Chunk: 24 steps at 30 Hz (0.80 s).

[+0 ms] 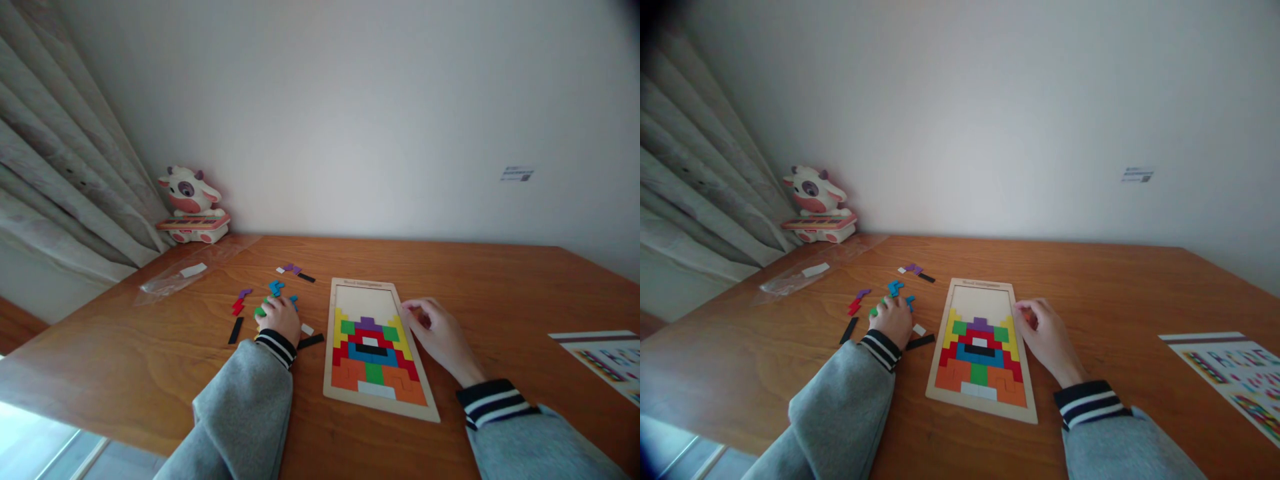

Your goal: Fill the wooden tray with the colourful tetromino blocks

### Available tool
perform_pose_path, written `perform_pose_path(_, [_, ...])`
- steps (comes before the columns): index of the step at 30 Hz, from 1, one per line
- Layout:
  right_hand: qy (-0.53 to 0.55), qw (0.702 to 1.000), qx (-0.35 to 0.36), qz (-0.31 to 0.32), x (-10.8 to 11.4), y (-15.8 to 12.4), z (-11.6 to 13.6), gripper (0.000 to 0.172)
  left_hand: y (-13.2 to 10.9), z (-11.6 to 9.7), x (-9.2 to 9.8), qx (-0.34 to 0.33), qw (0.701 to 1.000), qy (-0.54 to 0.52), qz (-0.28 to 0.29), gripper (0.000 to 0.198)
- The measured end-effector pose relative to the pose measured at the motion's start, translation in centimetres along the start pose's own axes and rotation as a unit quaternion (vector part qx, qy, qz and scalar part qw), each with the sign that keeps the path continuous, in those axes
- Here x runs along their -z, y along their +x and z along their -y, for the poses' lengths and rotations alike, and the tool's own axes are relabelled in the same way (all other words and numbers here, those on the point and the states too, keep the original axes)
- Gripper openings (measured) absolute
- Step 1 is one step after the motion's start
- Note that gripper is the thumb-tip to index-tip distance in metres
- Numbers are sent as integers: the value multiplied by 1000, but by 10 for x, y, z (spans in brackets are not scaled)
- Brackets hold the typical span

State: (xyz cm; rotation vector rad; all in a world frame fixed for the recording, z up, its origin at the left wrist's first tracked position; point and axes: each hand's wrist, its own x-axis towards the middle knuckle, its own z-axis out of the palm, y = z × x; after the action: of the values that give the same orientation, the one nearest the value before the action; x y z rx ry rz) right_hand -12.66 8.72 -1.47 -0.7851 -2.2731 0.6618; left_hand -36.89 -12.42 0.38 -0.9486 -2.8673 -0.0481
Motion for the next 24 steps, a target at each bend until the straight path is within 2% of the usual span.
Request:
perform_pose_path(5, [8, 1000, -1, 1, 0, 0, -1, 28, -2, -3, 13, -62, 998, 1, 6, 32])
perform_pose_path(10, [-1, 1000, 0, 0, 1, 1, -3, 29, 6, 15, 24, -97, 995, -16, 18, 35])
perform_pose_path(14, [-9, 1000, 6, -13, 1, 1, -2, 28, 18, 38, 17, -130, 989, -63, 11, 29])
perform_pose_path(18, [-5, 1000, 5, -12, 1, 1, -2, 27, 31, 61, 7, -221, 963, -155, -14, 29])
perform_pose_path(21, [3, 1000, 6, -17, 1, 2, -2, 27, 35, 74, 5, -289, 944, -156, -33, 26])
perform_pose_path(24, [8, 1000, 2, -14, 1, 2, -3, 27, 36, 83, 6, -297, 943, -148, -33, 25])
